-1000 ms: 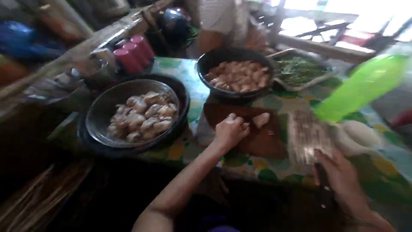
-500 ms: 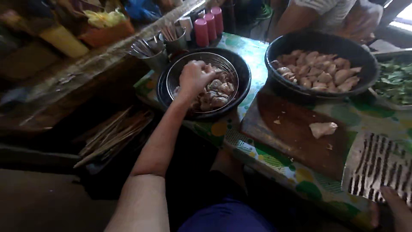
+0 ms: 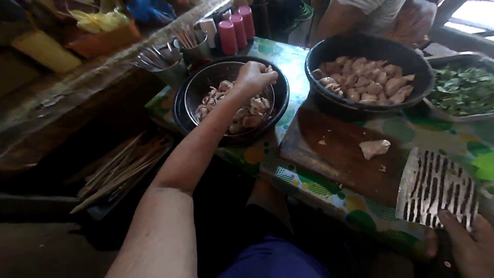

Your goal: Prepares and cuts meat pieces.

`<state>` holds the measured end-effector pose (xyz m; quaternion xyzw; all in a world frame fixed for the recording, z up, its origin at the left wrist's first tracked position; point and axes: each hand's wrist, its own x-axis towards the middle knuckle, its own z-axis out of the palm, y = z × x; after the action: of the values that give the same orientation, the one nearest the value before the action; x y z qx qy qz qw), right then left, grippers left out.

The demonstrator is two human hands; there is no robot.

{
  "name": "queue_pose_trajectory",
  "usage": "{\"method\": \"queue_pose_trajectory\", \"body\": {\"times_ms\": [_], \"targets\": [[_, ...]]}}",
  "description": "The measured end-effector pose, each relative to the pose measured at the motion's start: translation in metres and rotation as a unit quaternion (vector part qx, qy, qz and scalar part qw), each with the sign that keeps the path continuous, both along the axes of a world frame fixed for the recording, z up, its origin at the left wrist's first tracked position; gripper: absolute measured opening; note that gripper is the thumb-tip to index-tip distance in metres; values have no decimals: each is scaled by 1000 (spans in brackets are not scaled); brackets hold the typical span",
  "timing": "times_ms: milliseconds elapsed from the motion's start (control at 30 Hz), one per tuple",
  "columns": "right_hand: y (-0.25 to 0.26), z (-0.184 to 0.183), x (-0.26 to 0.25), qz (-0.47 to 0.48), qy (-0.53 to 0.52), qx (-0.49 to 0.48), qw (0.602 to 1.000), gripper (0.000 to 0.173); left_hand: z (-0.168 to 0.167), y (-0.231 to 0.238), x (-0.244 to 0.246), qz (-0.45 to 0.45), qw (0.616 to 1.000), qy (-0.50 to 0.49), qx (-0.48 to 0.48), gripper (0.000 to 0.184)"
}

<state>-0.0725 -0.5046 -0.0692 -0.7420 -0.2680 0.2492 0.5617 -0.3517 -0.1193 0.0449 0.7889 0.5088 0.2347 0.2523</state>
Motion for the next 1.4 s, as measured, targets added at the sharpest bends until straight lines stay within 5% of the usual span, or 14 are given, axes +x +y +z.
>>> {"method": "queue_pose_trajectory", "body": {"times_ms": [200, 333, 500, 667, 833, 967, 1133, 1333, 1400], "targets": [[-4, -2, 3, 15, -17, -17, 1000, 21, 9, -66, 15, -122, 968, -171, -135, 19], [2, 2, -5, 13, -16, -46, 999, 22, -35, -102, 65, -228, 951, -160, -134, 16], [0, -9, -6, 2, -38, -42, 998, 24, -108, -110, 126, -198, 980, -14, 18, 25], [-3, -10, -3, -7, -49, -48, 998, 27, -128, -95, 133, -199, 968, 40, 151, 26], [1, -3, -9, 15, -48, -47, 998, 29, -108, -97, 106, -270, 946, 34, 176, 19], [3, -3, -9, 20, -48, -48, 998, 27, -36, -109, 45, -249, 952, 52, 168, 17], [5, 1, -10, 26, -36, -41, 998, 25, 1, -59, -24, -116, 945, 294, 83, 39], [7, -7, -9, 24, -26, -39, 999, 17, 8, -26, -20, -240, 874, 423, 10, 47], [8, -6, -10, 17, -23, -40, 999, 19, 12, -30, -13, -239, 850, 470, 8, 62]]}}
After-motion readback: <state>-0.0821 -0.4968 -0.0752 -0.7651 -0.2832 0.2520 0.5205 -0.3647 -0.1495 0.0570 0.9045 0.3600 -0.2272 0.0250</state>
